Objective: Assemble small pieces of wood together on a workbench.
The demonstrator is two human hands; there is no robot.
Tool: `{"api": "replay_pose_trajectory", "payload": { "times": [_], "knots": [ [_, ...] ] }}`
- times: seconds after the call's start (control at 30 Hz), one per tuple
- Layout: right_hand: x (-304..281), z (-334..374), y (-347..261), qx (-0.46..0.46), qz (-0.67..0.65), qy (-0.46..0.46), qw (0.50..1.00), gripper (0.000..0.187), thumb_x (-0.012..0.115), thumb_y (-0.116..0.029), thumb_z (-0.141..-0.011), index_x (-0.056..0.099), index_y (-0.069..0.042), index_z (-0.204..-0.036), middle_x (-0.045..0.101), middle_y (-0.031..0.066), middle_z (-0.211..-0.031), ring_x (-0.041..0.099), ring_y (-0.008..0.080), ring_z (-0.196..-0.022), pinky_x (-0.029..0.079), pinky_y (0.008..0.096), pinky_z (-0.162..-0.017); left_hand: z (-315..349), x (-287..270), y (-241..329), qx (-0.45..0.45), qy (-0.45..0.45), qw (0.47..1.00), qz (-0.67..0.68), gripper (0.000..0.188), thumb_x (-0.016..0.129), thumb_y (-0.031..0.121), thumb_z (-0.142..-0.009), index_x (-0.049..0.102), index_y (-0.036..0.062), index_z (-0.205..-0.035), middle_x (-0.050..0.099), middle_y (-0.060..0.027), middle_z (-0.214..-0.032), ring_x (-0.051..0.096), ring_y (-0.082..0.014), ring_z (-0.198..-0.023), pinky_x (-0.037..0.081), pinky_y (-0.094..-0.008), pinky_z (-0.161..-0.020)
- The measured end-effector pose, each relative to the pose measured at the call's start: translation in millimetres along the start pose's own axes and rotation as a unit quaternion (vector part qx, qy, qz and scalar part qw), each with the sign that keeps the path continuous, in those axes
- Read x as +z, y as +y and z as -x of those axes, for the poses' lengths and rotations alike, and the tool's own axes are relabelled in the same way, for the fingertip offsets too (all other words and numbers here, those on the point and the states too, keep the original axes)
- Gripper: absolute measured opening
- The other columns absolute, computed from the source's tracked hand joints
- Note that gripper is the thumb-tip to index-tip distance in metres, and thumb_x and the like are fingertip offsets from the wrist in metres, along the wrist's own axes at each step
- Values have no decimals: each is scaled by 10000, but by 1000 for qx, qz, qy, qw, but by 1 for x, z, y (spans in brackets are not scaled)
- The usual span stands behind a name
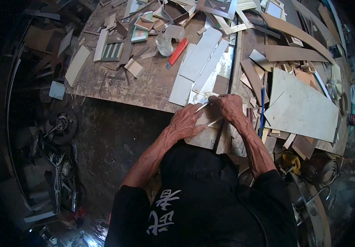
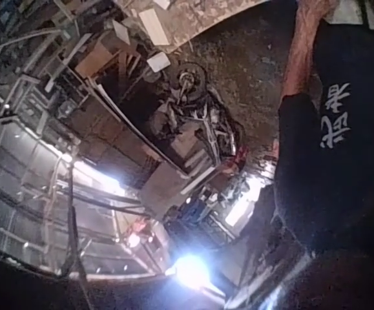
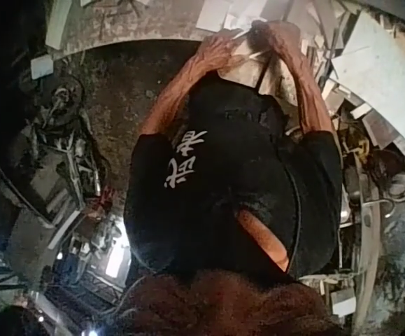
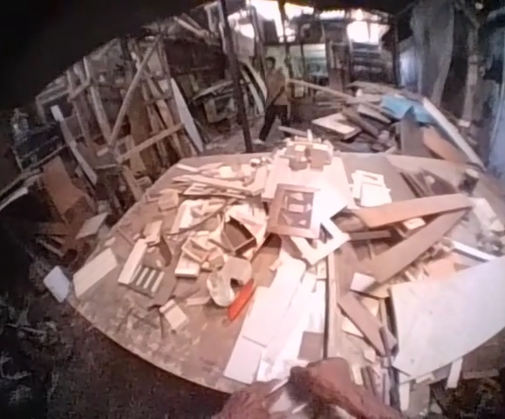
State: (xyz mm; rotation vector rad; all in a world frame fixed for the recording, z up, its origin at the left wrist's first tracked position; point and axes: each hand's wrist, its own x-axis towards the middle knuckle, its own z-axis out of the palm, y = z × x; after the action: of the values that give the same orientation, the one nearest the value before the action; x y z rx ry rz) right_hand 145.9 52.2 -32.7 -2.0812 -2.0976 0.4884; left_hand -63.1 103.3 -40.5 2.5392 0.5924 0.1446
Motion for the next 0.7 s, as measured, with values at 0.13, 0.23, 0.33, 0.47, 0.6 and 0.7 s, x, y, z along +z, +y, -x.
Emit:
{"api": "replay_pose_trajectory", "payload": {
  "times": [0.13,0.23,0.33,0.47,0.6,0.7],
  "knots": [
    [-2,-1,1,-6,-11,3,1000,256,525,-138,-796,679,-222,-982,654,145,-709,658,316,-651,498,419,-550,-3,-9,2,-3,-21,1000,8,492,704,335,-771,620,-31,-1089,547,-203,-1238,559,-352,-1058,479,-426,-894],
    [1,-2,3,-13,-12,6,1000,227,529,-145,-795,684,-201,-952,654,151,-713,661,318,-660,502,423,-552,-4,-8,1,12,-2,1000,10,452,715,310,-761,634,-34,-1042,550,-205,-1232,560,-348,-1055,487,-422,-877],
    [0,-2,2,-16,-5,17,1000,205,535,-148,-791,685,-182,-927,653,151,-703,662,318,-660,505,424,-554,-3,-6,0,11,-6,1000,4,471,714,324,-761,632,-31,-1059,555,-202,-1228,556,-347,-1062,484,-422,-881],
    [-4,-2,2,-12,9,10,1000,194,540,-147,-786,684,-174,-914,649,142,-675,663,313,-654,510,422,-559,-3,-5,-1,8,-4,1000,10,484,713,341,-760,637,-26,-1067,553,-198,-1232,550,-341,-1071,484,-421,-882],
    [-5,-1,2,-9,2,18,1000,195,542,-147,-786,686,-176,-915,650,140,-677,662,311,-648,511,422,-561,-4,-6,-1,3,-13,1000,2,505,709,366,-758,643,-22,-1073,544,-186,-1251,543,-333,-1087,483,-420,-883],
    [-2,-2,4,-1,-9,19,1000,198,543,-148,-788,687,-176,-922,652,146,-684,662,313,-646,511,425,-563,-6,-8,-2,3,-22,1000,3,514,709,378,-756,644,-22,-1073,541,-182,-1259,542,-330,-1091,483,-420,-886]
  ]
}}
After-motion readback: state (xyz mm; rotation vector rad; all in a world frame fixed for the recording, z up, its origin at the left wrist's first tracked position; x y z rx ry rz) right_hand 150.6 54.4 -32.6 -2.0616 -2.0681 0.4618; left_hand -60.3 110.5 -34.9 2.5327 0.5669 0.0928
